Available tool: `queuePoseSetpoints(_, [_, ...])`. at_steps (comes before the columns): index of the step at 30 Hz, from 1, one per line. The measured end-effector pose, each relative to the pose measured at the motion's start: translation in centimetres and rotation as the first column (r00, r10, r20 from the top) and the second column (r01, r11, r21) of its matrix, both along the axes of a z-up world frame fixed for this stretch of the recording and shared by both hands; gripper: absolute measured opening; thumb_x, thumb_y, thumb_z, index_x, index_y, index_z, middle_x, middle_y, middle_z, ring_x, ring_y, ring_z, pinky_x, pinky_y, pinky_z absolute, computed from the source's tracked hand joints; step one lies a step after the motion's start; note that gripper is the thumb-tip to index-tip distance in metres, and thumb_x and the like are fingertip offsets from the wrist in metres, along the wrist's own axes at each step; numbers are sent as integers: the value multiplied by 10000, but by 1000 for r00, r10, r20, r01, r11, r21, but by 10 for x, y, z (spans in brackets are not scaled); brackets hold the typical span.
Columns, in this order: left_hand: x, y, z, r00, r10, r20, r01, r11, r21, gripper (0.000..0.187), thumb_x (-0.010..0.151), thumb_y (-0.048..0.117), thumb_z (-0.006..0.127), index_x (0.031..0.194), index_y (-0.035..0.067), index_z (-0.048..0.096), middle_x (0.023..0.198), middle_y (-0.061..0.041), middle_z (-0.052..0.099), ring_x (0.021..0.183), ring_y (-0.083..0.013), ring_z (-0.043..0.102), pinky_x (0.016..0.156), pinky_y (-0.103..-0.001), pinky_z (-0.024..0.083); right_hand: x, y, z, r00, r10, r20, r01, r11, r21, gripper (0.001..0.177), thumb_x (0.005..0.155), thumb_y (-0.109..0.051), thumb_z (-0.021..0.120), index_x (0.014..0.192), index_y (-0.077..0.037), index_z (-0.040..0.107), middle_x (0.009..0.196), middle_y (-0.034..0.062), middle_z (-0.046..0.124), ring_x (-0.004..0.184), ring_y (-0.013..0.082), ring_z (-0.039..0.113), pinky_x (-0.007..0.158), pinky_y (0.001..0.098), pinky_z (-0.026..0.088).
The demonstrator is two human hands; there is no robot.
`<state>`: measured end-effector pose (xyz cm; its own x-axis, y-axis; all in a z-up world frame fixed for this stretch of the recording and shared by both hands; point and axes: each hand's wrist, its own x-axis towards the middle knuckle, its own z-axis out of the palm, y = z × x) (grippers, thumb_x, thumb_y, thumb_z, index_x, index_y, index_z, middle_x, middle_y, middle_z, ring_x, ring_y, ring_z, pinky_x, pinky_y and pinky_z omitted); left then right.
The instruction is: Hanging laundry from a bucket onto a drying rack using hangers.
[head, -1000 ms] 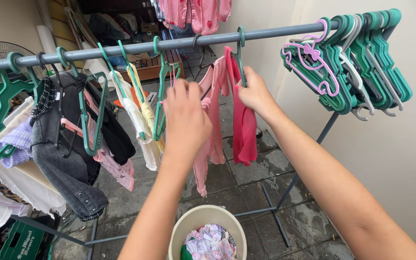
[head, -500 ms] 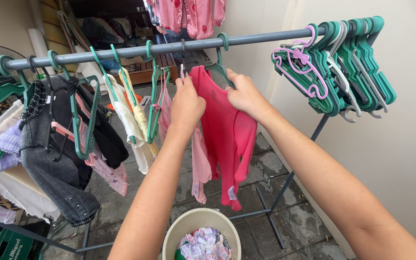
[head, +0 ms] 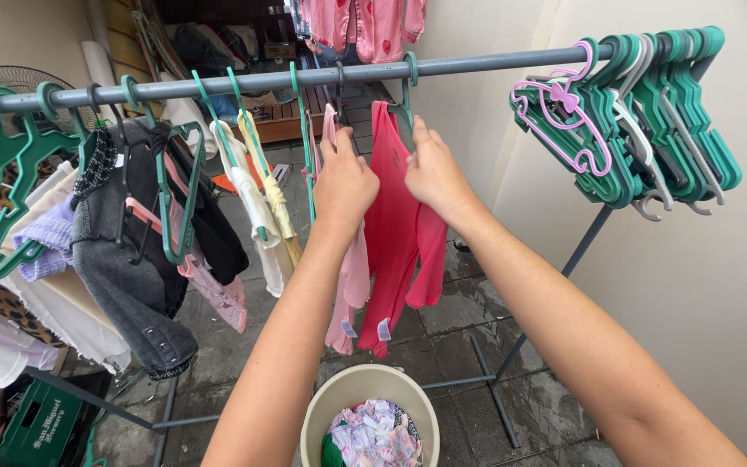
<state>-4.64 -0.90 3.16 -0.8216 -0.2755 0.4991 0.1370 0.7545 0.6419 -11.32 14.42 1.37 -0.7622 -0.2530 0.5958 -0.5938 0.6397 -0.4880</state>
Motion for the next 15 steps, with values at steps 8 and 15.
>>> queuePoseSetpoints(8, [102,20,-70,915,-91,-393,152,980,125,413,1023,72,512,1398,-63,402,1296,-265,482,1144,-435,588,989,-488,485,104,18,-37,975,7,-224,-23,998,-65,578,931,24,595,1475,67,406,1322,239,489,1242,421,497,1089,465,419])
queuePoseSetpoints(15, [159,26,-202,952,-25,-304,155,899,410,212,979,-20,487,1190,-37,470,1189,-199,493,941,-284,606,875,-394,509,178,19,-134,980,-108,-169,32,915,-401,332,957,19,623,1266,8,501,1245,159,487,1050,244,518,932,358,466])
